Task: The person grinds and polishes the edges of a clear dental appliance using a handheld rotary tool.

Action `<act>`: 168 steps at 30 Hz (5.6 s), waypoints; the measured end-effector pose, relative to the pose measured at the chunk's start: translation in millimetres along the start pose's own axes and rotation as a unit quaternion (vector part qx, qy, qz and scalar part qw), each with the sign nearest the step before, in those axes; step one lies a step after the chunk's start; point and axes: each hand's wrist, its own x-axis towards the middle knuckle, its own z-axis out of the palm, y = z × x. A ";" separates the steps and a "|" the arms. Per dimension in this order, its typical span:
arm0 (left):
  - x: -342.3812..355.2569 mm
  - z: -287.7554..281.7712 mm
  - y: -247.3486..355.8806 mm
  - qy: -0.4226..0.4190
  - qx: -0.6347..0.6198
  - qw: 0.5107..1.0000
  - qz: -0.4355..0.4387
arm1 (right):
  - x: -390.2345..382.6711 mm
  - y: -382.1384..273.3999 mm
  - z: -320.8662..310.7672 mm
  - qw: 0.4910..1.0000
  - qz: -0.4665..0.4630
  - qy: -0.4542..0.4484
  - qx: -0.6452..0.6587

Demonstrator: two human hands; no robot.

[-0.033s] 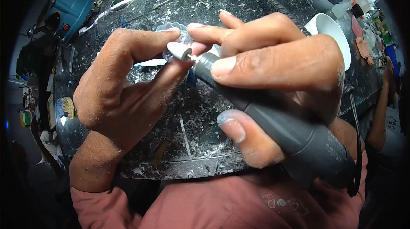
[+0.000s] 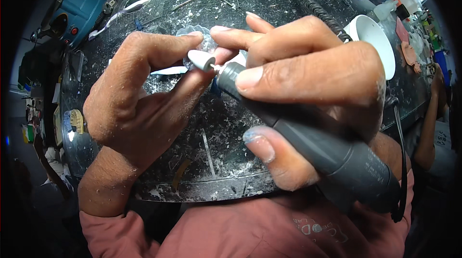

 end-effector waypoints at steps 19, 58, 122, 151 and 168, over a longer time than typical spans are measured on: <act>-5.3 -2.4 -4.2 -0.011 -0.054 0.998 -0.032 | -2.0 19.0 4.3 0.990 -0.104 0.052 0.076; -6.3 -3.2 -1.7 -0.018 -0.071 0.996 -0.040 | -3.7 -12.9 5.3 0.997 -0.057 -0.043 0.011; -1.1 -1.2 -4.5 -0.016 -0.087 0.996 0.018 | 24.6 35.3 -30.4 0.980 0.099 -0.080 -0.157; -6.3 -2.2 -10.2 -0.004 -0.085 0.996 0.012 | 19.8 15.0 -11.0 0.992 0.022 -0.097 -0.083; -5.3 -0.6 -3.7 0.011 -0.088 0.996 -0.015 | 10.3 -21.9 -2.2 0.990 -0.046 -0.135 -0.014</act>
